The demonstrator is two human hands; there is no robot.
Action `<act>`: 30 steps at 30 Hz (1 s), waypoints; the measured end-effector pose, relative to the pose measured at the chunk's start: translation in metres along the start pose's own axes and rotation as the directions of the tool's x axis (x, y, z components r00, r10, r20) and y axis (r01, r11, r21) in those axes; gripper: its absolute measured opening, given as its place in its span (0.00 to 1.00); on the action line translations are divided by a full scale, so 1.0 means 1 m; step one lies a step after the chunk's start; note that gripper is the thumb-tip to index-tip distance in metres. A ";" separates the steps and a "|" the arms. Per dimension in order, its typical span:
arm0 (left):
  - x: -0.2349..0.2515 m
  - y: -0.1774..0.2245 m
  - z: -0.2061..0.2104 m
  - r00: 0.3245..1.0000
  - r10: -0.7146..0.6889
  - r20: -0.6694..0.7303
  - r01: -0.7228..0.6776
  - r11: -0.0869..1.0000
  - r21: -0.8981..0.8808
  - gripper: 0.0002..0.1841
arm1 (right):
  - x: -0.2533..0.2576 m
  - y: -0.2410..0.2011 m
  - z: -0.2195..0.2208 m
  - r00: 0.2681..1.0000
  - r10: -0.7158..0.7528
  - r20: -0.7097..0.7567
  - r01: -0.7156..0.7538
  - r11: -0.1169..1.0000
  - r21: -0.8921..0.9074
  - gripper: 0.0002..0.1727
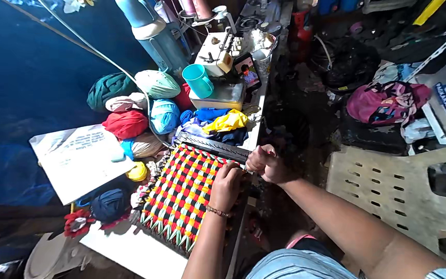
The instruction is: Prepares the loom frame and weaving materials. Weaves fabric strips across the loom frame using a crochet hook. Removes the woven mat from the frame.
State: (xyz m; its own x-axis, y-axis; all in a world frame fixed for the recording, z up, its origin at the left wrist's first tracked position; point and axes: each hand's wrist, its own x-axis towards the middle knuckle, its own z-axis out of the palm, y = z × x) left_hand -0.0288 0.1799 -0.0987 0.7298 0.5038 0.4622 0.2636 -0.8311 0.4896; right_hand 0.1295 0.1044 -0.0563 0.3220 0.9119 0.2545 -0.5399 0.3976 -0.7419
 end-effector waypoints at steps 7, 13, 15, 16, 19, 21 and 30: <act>0.015 0.027 -0.013 0.942 -0.276 0.191 0.281 0.960 0.000 0.07 | -0.001 0.014 0.002 0.962 -0.022 -0.273 0.055 0.992 0.114 0.33; 0.040 0.066 -0.020 0.688 -0.654 0.314 0.648 0.749 0.140 0.09 | -0.005 0.021 -0.008 0.976 -0.186 0.114 0.204 0.964 -0.170 0.28; 0.031 0.067 -0.010 0.762 -0.612 0.211 0.607 0.789 0.094 0.09 | -0.007 0.013 -0.011 0.975 -0.132 0.176 0.176 0.949 -0.262 0.29; 0.026 0.066 -0.005 0.805 -0.572 0.155 0.568 0.820 0.071 0.08 | -0.007 0.008 -0.012 0.981 -0.090 0.170 0.135 0.952 -0.274 0.29; 0.014 0.062 0.008 0.912 -0.410 -0.022 0.410 0.910 0.065 0.05 | 0.000 -0.006 -0.002 0.999 0.027 0.041 -0.019 0.983 -0.185 0.28; 0.013 0.062 0.010 0.924 -0.380 -0.053 0.383 0.921 0.072 0.05 | 0.008 -0.019 0.013 0.988 0.126 -0.088 -0.139 0.977 -0.163 0.31; 0.011 0.062 0.013 0.933 -0.331 -0.138 0.341 0.938 0.056 0.07 | 0.047 -0.043 0.057 0.851 0.332 -0.407 -0.450 0.860 -0.240 0.32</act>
State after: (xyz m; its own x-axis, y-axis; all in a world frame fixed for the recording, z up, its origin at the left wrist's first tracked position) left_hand 0.0043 0.1311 -0.0730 0.5070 0.7780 0.3710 0.5320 -0.6211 0.5754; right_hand 0.1235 0.1364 0.0231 0.4116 0.8666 -0.2821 -0.4227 -0.0927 -0.9015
